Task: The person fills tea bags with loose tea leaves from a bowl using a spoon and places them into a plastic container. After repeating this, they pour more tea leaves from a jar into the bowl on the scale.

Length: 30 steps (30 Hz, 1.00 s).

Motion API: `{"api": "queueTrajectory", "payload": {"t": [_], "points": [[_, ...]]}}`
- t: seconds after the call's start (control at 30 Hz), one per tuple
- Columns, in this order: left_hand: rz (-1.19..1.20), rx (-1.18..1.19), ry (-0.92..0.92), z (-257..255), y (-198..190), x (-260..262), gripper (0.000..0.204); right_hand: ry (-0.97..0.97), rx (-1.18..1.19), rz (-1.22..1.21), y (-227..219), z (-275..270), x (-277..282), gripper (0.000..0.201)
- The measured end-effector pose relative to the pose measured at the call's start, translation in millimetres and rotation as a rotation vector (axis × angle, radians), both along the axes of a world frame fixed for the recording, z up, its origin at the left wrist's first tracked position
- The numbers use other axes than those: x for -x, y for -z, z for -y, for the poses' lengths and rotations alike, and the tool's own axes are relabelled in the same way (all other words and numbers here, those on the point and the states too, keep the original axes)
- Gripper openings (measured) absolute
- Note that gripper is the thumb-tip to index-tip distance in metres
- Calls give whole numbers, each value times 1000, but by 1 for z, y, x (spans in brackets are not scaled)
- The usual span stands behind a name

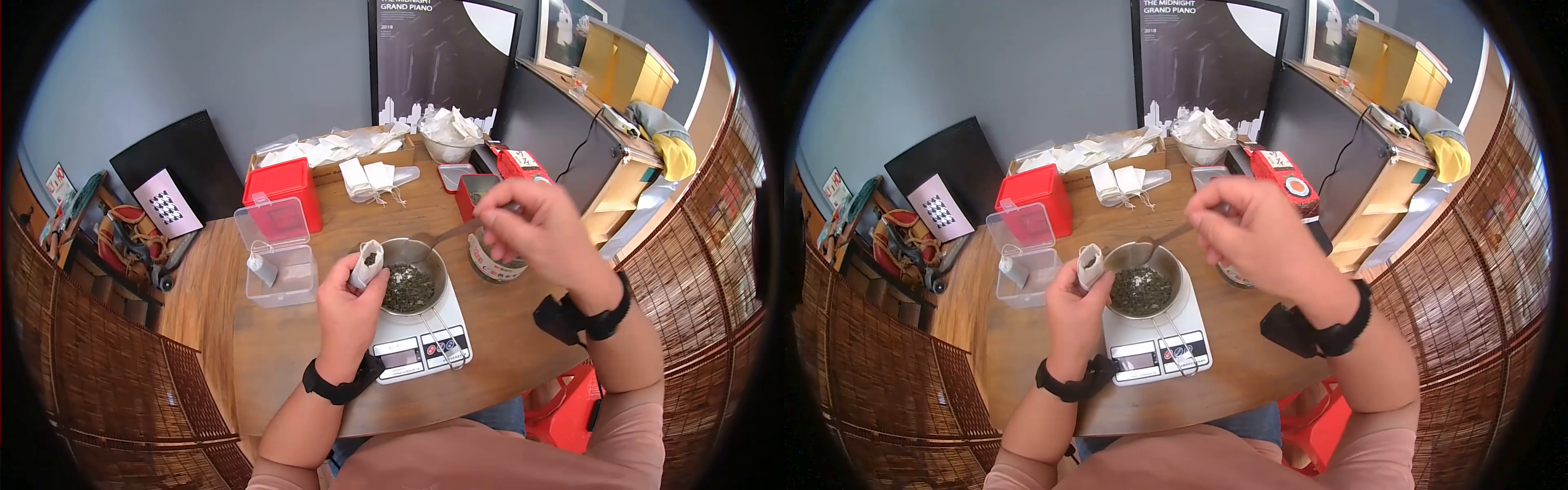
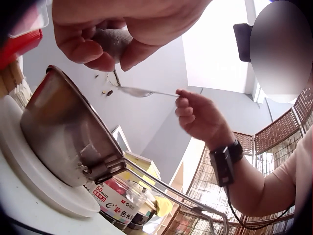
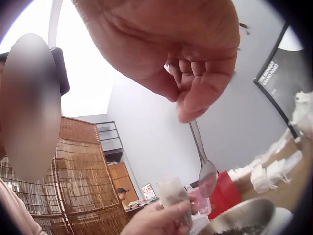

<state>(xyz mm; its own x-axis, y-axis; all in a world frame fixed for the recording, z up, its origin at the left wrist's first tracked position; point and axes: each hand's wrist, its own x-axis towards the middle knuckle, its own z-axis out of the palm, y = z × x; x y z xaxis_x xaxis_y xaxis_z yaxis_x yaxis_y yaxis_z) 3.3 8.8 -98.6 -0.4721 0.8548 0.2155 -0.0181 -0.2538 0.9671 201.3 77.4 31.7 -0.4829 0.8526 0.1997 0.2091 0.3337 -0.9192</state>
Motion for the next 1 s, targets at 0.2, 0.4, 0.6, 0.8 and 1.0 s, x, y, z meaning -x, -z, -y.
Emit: {"api": "queueTrajectory", "payload": {"t": [0.2, 0.4, 0.6, 0.8, 1.0], "points": [[16, 55, -29, 2, -6, -1, 23, -57, 246, -27, 83, -22, -2, 12], [57, -13, -1, 1, -4, -3, 20, -37, 371, 40, 108, -26, -3, 11], [20, 22, -11, 0, 1, -3, 21, -27, -113, 282, 103, -24, -3, 15], [-42, 26, -39, 0, 7, -5, 26, -77, -699, 206, 52, 11, 27, 22], [-158, -35, -94, 2, 8, -6, 27, -138, -779, 190, 49, 26, 56, 22]]}}
